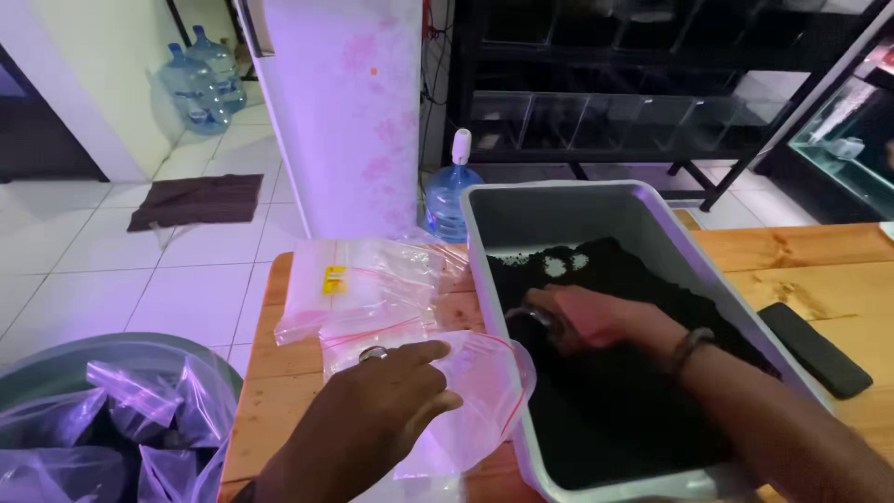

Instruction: The person scoops dark aquarium substrate from a bin into plastic bags, seals the bags, and places them into a larger container.

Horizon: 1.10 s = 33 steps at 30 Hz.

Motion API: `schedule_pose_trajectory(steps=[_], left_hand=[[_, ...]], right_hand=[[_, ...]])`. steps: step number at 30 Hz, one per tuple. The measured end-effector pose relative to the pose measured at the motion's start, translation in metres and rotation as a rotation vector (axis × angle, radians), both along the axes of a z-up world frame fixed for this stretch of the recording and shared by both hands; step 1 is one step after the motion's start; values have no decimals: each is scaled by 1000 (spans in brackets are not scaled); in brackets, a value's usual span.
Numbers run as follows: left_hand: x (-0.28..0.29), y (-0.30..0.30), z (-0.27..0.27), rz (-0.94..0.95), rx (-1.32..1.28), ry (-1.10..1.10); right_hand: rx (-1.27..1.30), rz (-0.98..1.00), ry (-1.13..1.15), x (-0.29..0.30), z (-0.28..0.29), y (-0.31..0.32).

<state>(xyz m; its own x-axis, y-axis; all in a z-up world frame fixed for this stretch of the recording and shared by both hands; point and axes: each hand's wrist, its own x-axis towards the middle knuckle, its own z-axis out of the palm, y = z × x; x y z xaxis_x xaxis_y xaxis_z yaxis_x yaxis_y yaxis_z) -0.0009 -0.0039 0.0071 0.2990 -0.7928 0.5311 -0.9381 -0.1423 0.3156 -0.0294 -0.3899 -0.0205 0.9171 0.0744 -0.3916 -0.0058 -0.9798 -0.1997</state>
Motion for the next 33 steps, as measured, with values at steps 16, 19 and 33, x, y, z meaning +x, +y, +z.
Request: schedule_pose_trajectory(steps=[16,19,33], left_hand=[[0,-52,34,-88,252,198],[4,-61,33,-130,195,131],[2,-68,28,-211,-17,215]], right_hand=[[793,-494,27,-98,59,-34],[664,-473,18,-110,105,-26],[-144,4,79,-80,204,105]])
